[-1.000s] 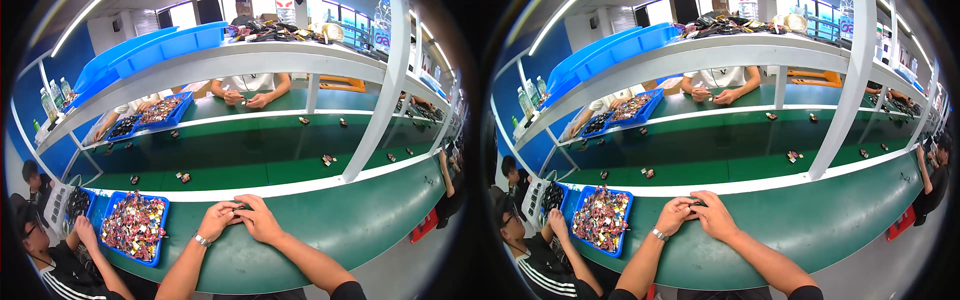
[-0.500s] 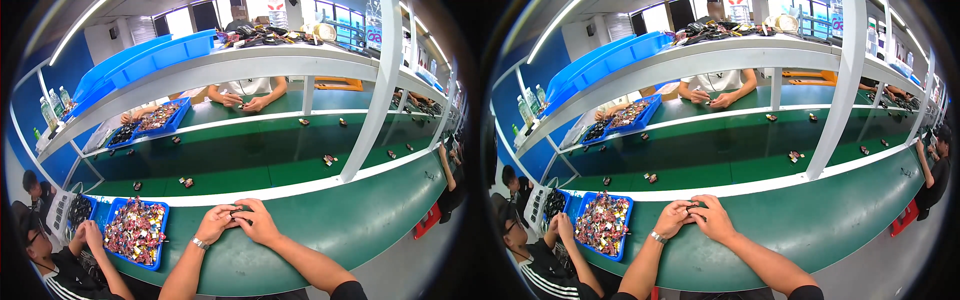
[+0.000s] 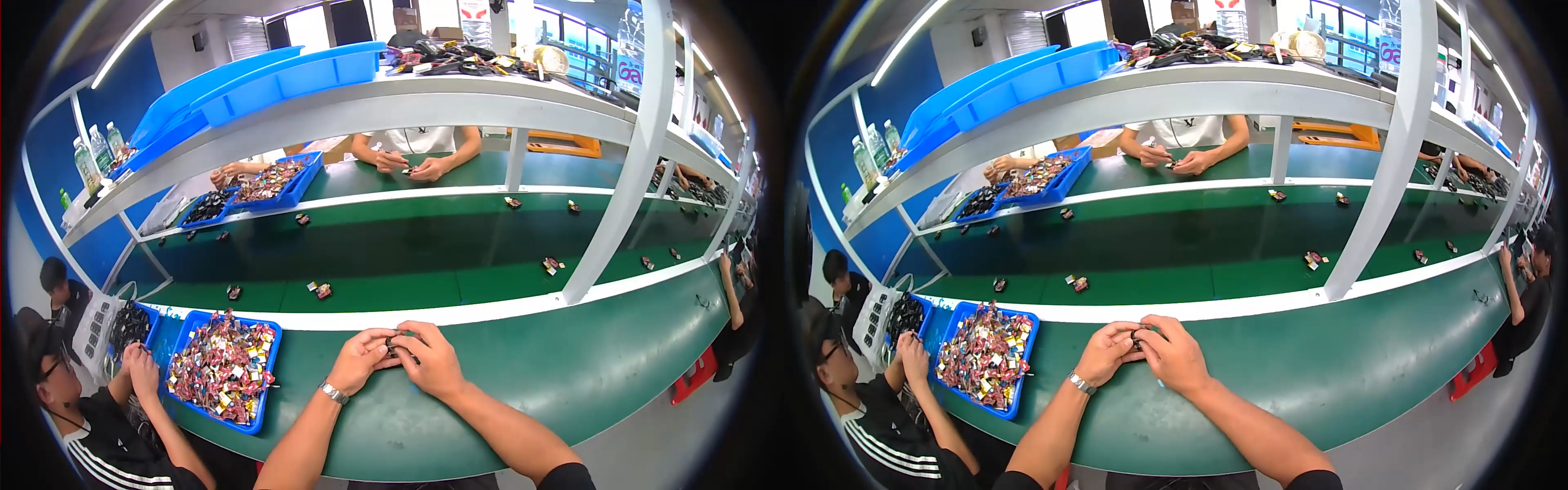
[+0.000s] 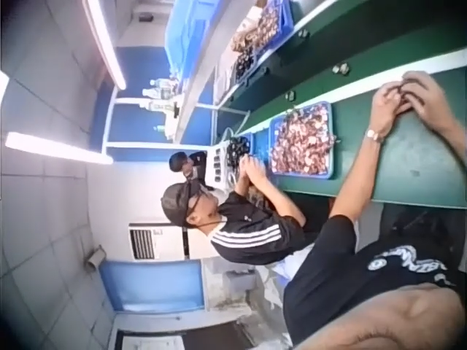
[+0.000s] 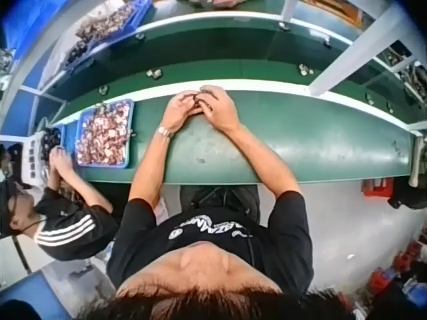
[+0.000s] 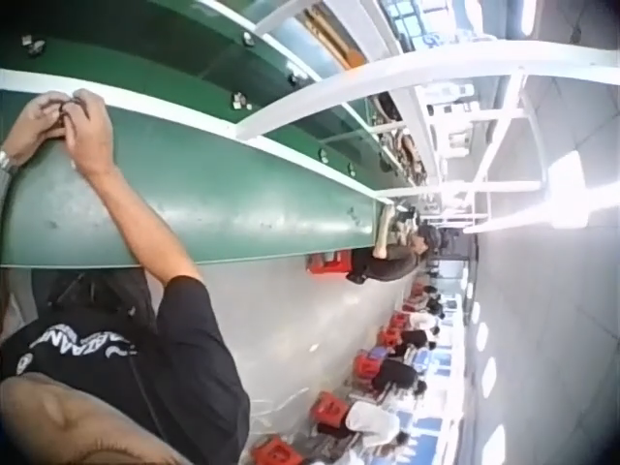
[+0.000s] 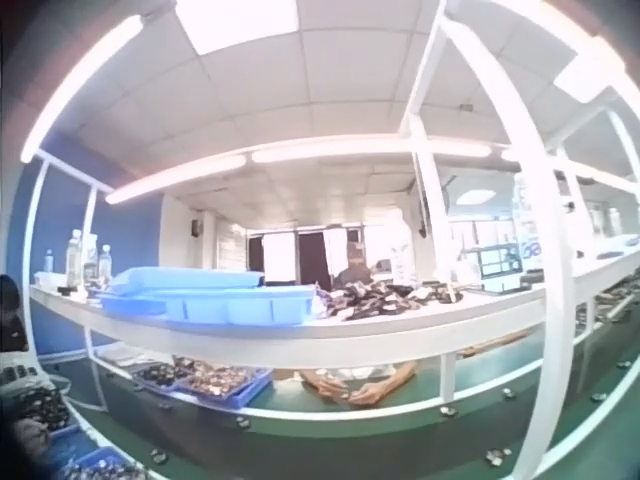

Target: Assembling small electronic components on a production line workbench.

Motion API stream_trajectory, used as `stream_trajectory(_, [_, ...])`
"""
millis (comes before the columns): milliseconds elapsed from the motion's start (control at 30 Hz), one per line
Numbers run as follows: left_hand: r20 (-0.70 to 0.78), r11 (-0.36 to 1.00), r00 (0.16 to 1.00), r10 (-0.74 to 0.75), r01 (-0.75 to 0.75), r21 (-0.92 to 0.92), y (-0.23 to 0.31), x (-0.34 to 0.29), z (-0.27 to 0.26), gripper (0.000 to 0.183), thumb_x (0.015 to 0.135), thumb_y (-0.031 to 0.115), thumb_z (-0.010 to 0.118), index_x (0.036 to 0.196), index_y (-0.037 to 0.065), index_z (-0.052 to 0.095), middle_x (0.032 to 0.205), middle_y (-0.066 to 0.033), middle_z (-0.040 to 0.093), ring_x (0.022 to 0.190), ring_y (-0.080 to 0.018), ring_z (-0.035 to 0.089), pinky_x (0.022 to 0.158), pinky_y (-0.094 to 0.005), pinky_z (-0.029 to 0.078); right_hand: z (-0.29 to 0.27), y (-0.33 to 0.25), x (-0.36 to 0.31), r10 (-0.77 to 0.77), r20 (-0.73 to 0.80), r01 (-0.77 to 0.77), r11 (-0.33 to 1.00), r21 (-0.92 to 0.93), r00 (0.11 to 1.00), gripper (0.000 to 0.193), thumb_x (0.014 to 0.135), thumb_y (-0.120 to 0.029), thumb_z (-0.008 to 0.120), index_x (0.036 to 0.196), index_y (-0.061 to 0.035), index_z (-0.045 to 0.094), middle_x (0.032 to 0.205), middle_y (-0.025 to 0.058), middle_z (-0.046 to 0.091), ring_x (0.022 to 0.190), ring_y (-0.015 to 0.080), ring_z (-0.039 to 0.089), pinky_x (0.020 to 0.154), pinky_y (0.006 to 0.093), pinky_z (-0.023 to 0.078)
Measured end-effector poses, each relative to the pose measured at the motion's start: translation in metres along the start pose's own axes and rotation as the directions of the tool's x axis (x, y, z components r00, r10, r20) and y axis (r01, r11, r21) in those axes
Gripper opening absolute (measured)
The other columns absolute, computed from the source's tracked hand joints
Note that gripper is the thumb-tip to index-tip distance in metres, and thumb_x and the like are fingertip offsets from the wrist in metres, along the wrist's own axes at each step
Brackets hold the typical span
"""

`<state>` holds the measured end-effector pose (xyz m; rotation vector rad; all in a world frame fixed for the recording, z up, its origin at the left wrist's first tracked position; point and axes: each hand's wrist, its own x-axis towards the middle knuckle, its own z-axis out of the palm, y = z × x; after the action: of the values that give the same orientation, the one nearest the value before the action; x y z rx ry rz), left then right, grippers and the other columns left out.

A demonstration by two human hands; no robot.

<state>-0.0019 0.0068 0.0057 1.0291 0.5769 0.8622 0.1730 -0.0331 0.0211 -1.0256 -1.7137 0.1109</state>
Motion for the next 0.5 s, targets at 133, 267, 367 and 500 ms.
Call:
stream_trajectory(133, [-0.019, 0.999, 0.999, -0.037, 0.038, 0.032, 0.0065, -0.0012, 0.0040, 0.028, 0.097, 0.003, 0.049, 0.125, -0.002, 0.050, 0.124, -0.0152, 0.059, 0.112, -0.0232, 0.061, 0.097, -0.0383, 0.053, -0.0014, 0.0027, -0.0007, -0.098, 0.045, 0.102, 0.990, -0.100, 0.994, 0.021, 0.072, 0.000, 0.073, 0.092, -0.0069, 0.068, 0.101, 0.0074, 0.063, 0.085, 0.0231, 0.063, 0.067, 0.0310, 0.055])
stream_trajectory(267, [-0.035, 0.999, 0.999, -0.032, 0.033, 0.033, 0.0035, -0.0003, -0.0007, 0.028, 0.097, 0.002, 0.048, 0.125, -0.001, 0.050, 0.123, -0.0150, 0.060, 0.111, -0.0225, 0.061, 0.096, -0.0374, 0.054, 0.0010, -0.0026, 0.0012, -0.101, 0.030, 0.104, 0.987, -0.119, 0.994, 0.021, 0.072, 0.000, 0.073, 0.091, -0.0060, 0.068, 0.098, 0.0075, 0.063, 0.084, 0.0235, 0.063, 0.066, 0.0322, 0.055])
stream_trajectory(367, [-0.015, 0.999, 0.999, -0.032, 0.032, 0.013, 0.0017, 0.0023, 0.0006, 0.028, 0.096, 0.006, 0.054, 0.123, 0.002, 0.051, 0.120, -0.0125, 0.062, 0.107, -0.0214, 0.063, 0.094, -0.0370, 0.054, 0.0009, -0.0017, 0.0004, -0.094, 0.031, 0.098, 0.983, -0.155, 0.995, 0.020, 0.072, 0.000, 0.073, 0.091, -0.0049, 0.068, 0.096, 0.0075, 0.063, 0.083, 0.0235, 0.063, 0.066, 0.0324, 0.054])
stream_trajectory(500, [-0.030, 0.999, 0.999, -0.036, 0.037, 0.035, 0.0002, 0.0009, -0.0008, 0.026, 0.096, 0.006, 0.054, 0.122, 0.002, 0.052, 0.118, -0.0122, 0.063, 0.105, -0.0211, 0.064, 0.091, -0.0374, 0.055, 0.0014, -0.0018, -0.0002, -0.128, 0.043, 0.134, 0.973, -0.188, 0.991, 0.019, 0.073, 0.000, 0.072, 0.091, -0.0041, 0.068, 0.094, 0.0067, 0.061, 0.082, 0.0232, 0.062, 0.065, 0.0319, 0.054])
